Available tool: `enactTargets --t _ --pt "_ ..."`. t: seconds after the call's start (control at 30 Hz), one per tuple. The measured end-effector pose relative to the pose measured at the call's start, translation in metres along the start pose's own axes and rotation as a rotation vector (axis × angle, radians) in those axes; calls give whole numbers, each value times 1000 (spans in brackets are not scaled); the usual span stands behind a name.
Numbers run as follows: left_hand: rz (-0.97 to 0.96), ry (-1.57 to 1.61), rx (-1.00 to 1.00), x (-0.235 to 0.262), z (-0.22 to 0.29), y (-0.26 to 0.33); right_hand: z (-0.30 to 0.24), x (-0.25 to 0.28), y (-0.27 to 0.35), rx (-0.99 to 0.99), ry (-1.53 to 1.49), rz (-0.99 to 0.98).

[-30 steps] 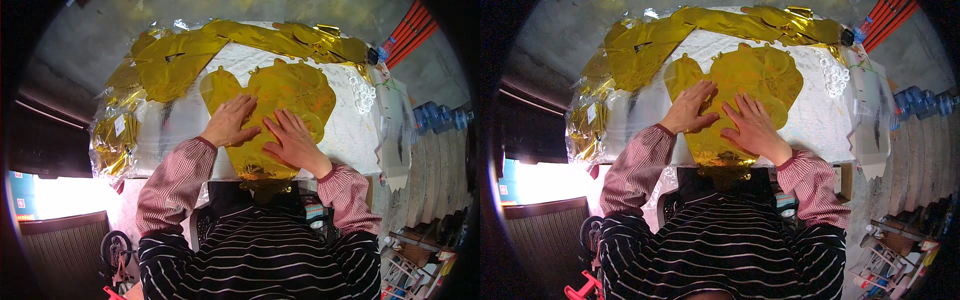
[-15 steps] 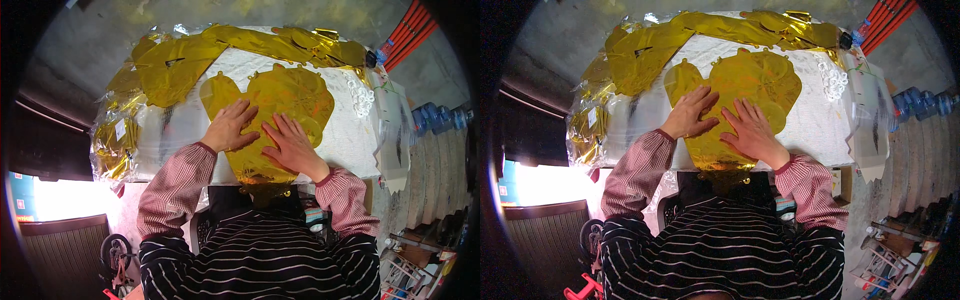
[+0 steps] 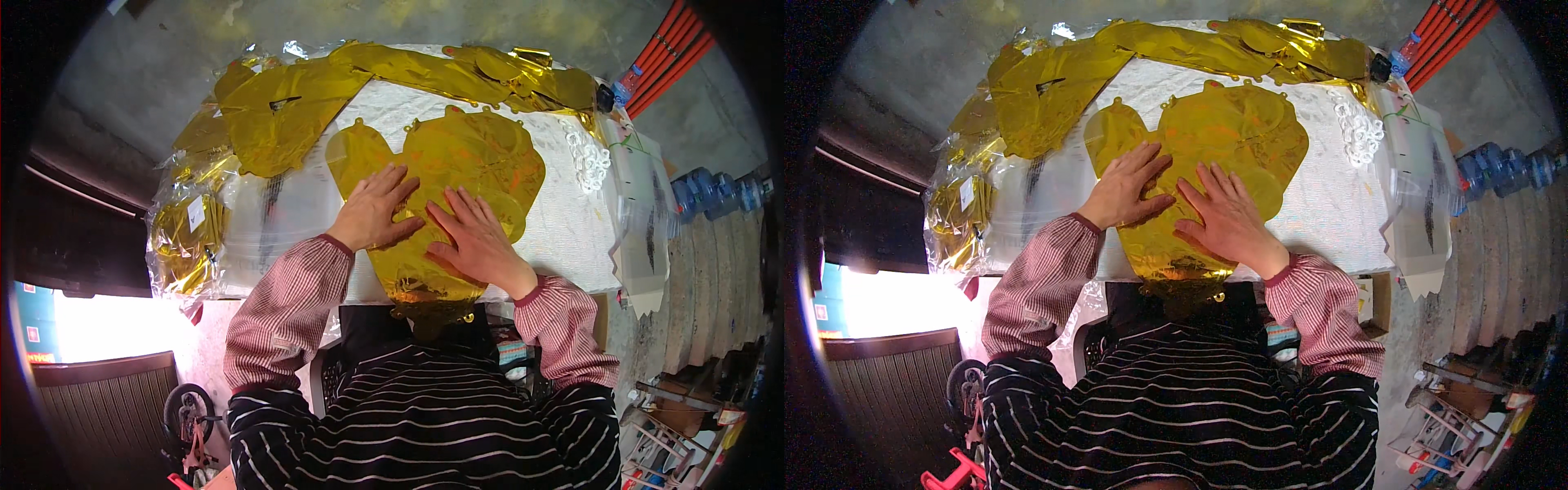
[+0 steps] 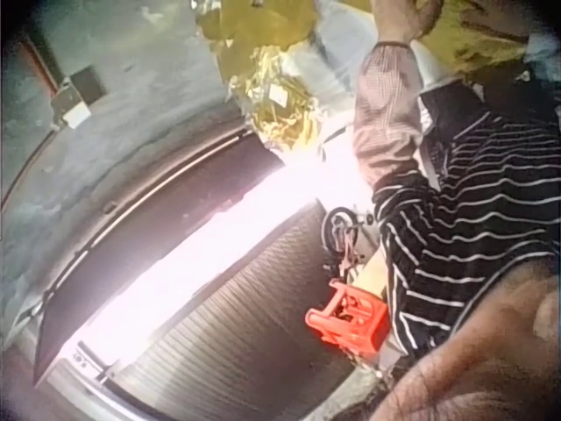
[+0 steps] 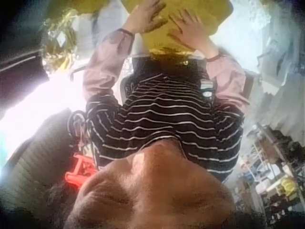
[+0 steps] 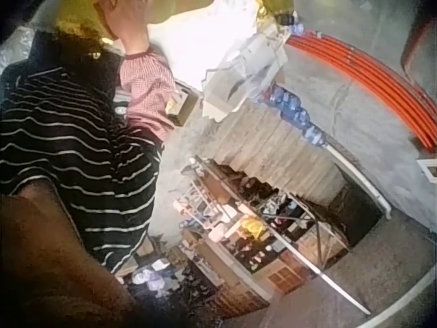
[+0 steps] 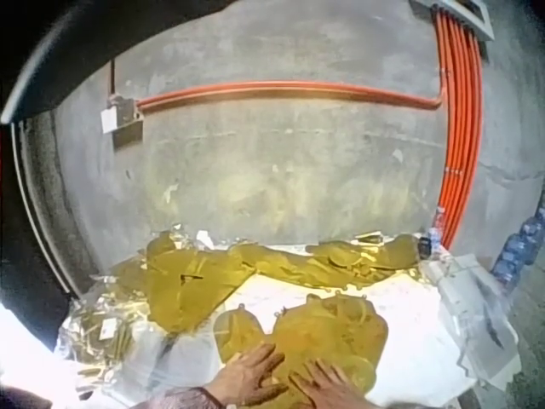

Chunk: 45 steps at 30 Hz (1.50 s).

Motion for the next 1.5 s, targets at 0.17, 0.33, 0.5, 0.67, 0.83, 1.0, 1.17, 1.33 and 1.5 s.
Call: enactTargets --t 0.17,0.33,0.5,0.67,0.83,1.0,1.17,1.33,1.5 --pt "14 7 -7 0 1 0 0 0 0 3 -3 14" --pt "10 -13 -13 -1 0 -1 0 -1 0 6 -14 38" --pt "-26 6 15 2 4 -3 3 1 1 -3 -74 5" --pt "-14 20 22 2 4 -2 43 36 17 -103 -206 316" --pt "-39 4 26 3 3 -2 127 37 61 -293 -20 369" --pt "-54 -19 19 3 1 -1 124 38 44 -222 1 342" --pt "-83 7 26 2 4 -3 146 24 8 -234 53 270" --pt "-147 -6 39 7 5 0 144 16 -17 -215 179 190" --pt "-200 -8 53 8 10 -7 161 2 -40 -159 141 338"
Point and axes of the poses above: each hand's wrist, its own y-axis away from the middle knuckle, its own x-axis out of the back of the hand, z = x × y, the point moved 3 cm from there along -y, towards the middle knuckle, and after that the axes turned 7 degrees about -x, right-handed, at the moved point
